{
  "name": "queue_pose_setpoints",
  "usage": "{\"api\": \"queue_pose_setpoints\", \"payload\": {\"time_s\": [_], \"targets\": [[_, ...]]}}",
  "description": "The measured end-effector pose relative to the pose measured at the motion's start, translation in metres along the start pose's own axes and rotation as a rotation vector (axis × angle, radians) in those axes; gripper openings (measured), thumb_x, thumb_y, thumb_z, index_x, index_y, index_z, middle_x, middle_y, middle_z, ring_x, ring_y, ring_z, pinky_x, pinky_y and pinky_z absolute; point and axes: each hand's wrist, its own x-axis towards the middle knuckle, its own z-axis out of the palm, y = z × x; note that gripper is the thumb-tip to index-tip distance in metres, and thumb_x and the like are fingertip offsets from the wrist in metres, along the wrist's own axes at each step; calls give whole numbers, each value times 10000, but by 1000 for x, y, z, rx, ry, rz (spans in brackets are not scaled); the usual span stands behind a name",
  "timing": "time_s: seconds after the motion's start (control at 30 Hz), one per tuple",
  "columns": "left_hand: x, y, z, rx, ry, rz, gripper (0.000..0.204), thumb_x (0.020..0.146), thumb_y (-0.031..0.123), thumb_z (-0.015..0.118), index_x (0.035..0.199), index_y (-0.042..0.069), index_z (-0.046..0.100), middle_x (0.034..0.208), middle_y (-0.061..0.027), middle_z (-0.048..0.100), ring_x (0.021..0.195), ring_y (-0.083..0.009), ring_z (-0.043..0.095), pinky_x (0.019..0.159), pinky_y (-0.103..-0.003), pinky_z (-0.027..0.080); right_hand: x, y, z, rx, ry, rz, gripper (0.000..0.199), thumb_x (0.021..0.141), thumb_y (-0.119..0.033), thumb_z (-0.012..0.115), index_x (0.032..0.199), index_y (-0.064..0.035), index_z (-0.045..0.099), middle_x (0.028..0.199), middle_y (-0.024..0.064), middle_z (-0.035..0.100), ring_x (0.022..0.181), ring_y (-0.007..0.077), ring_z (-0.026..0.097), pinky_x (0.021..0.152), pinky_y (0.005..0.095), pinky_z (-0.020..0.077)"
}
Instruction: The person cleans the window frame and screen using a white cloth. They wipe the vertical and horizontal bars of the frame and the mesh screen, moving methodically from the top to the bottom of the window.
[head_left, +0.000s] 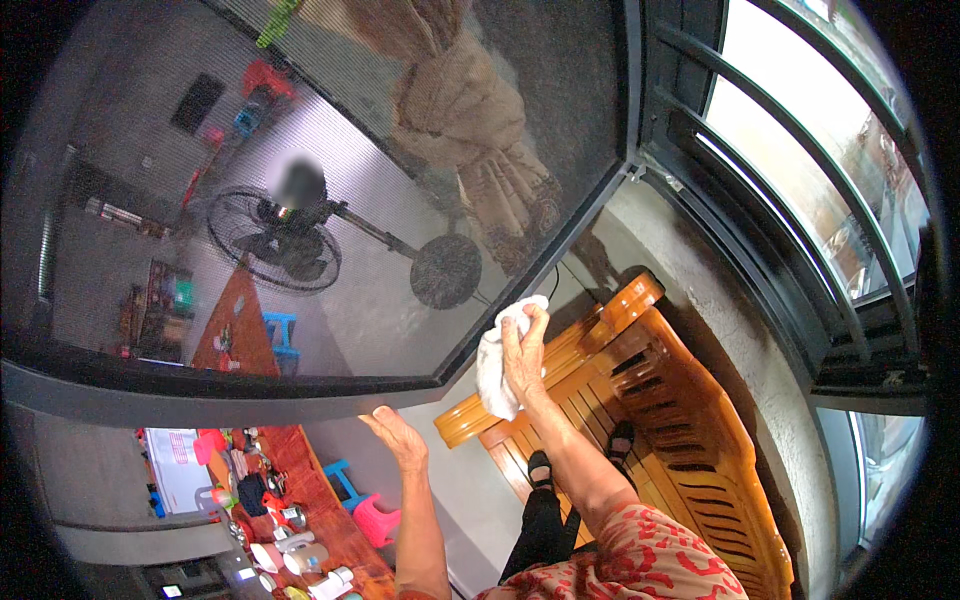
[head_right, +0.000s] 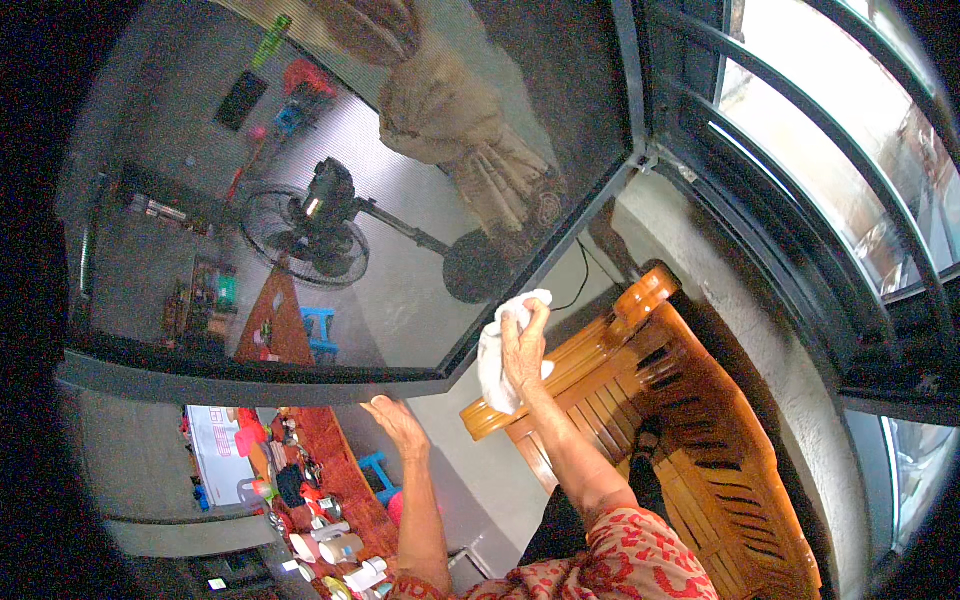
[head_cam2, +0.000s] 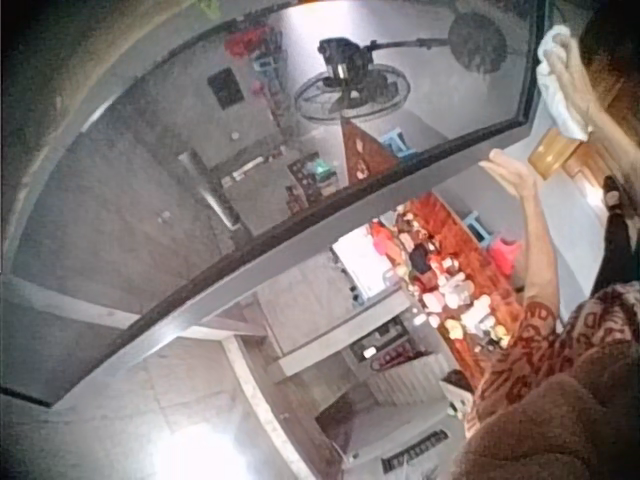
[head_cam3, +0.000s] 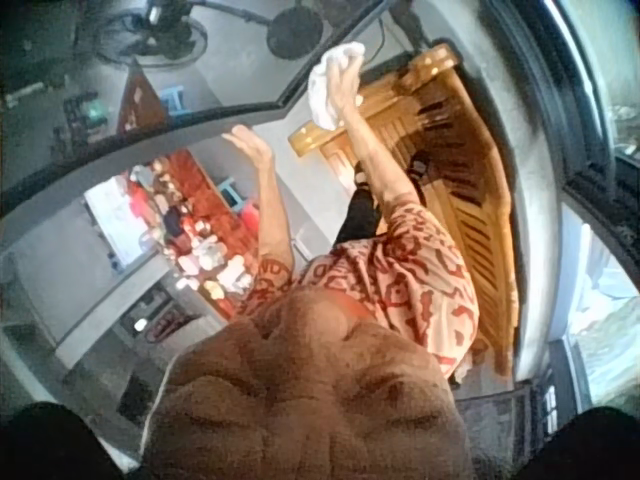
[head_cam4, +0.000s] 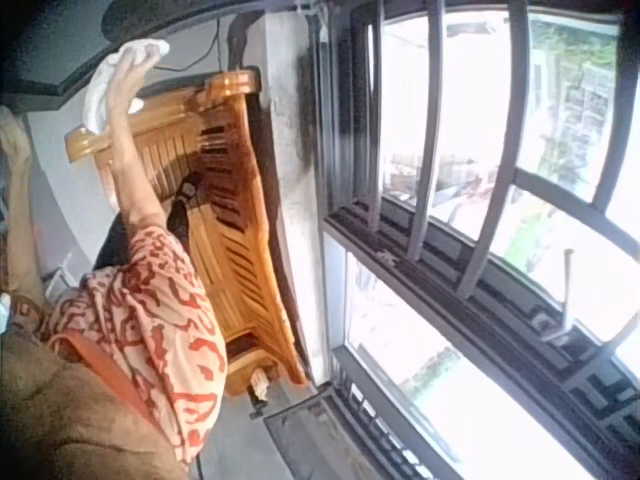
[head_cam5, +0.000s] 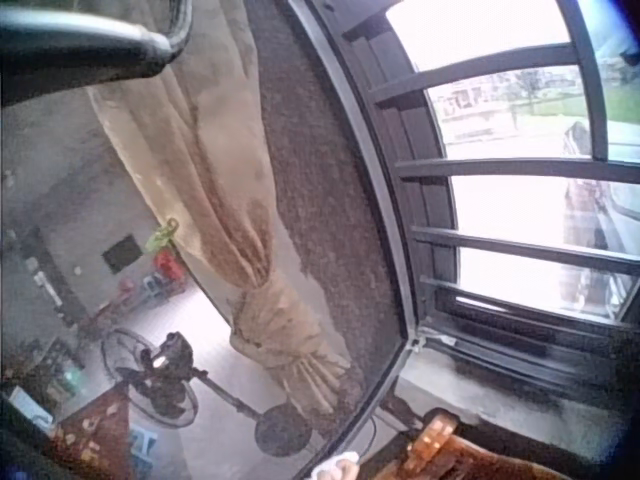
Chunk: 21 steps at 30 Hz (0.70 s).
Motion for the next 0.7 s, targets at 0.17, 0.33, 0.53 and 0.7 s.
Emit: {"api": "queue_pose_setpoints", "payload": {"time_s": [0.17, 0.33, 0.53, 0.7], "targets": [[-7, 16, 4, 40, -54, 27, 774, 1005, 427, 332, 1427, -171, 80, 1487, -295, 179, 1356, -326, 247, 1131, -366, 175, -39, 11, 14, 399, -148, 307, 506, 926, -196, 609, 1294, -123, 269, 1064, 93, 486, 952, 183, 495, 826, 335, 462], [3, -15, 2, 86, -21, 69, 759, 1002, 425, 325, 1432, -158, 100, 1504, -311, 159, 1399, -369, 196, 1152, -396, 131, -74, 35, 27, 236, -293, 386, 600, 843, -166, 700, 1295, -53, 322, 1040, 98, 568, 896, 168, 556, 750, 307, 495], [3, 5, -9, 134, -135, 34, 790, 991, 461, 367, 1465, -98, 72, 1536, -255, 129, 1418, -343, 173, 1153, -389, 163, -63, -18, -9, 408, -631, 453, 332, 850, -54, 698, 1166, -34, 599, 928, 20, 677, 827, 99, 624, 709, 249, 533], [7, 70, -21, -224, -100, 241, 641, 951, 282, 487, 1445, -26, 218, 1415, -159, 374, 1308, -265, 356, 1102, -382, 243, -32, -104, -35, 384, -531, 209, 423, 902, -94, 634, 1288, -14, 480, 1001, 52, 645, 839, 118, 610, 702, 268, 522]]}}
